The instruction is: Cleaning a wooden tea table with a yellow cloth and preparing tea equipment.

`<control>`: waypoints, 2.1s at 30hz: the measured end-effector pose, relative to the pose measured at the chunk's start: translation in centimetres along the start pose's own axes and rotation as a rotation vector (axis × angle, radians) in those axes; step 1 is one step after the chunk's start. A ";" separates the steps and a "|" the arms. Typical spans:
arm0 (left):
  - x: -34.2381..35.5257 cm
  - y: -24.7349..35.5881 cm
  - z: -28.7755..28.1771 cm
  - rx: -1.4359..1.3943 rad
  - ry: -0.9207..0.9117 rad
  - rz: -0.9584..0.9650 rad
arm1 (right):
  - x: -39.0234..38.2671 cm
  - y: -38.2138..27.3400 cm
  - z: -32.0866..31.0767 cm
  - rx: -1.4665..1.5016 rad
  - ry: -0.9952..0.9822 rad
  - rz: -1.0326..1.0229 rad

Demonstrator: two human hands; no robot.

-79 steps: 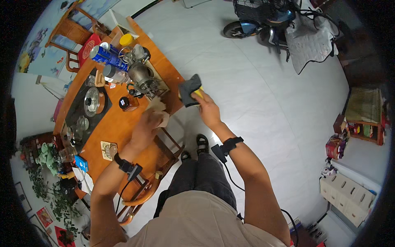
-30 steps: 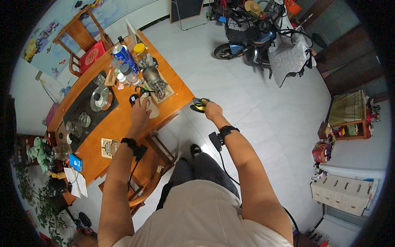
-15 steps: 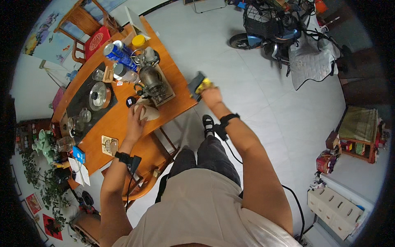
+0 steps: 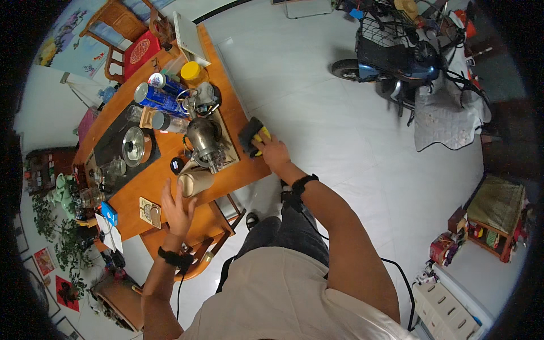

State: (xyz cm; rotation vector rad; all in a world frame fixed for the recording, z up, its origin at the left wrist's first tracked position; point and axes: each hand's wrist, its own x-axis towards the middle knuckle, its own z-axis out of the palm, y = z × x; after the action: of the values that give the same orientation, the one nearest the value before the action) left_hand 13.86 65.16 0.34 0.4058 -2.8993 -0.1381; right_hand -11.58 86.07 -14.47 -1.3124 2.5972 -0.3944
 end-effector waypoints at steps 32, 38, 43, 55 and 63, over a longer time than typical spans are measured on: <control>4.8 6.8 12.3 0.223 -0.652 0.438 | 25.4 6.7 4.7 0.682 0.335 0.188; 2.7 5.7 10.0 0.183 -0.770 0.253 | 23.9 3.4 1.9 1.114 -0.059 0.209; 2.4 5.3 11.9 0.116 -0.703 0.230 | 14.1 4.6 3.0 1.082 -0.080 0.212; 2.9 5.1 12.0 0.216 -0.861 0.355 | -6.3 1.4 -1.4 0.601 -0.293 0.148; 2.3 5.0 12.8 0.311 -0.905 0.407 | -6.1 -0.6 1.0 0.175 0.086 -0.071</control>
State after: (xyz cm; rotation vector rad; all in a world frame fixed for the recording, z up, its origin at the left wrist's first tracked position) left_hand 7.62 70.11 -11.05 -0.3131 -3.8241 0.2718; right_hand -7.25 90.48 -14.82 -1.3579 2.5213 -0.6888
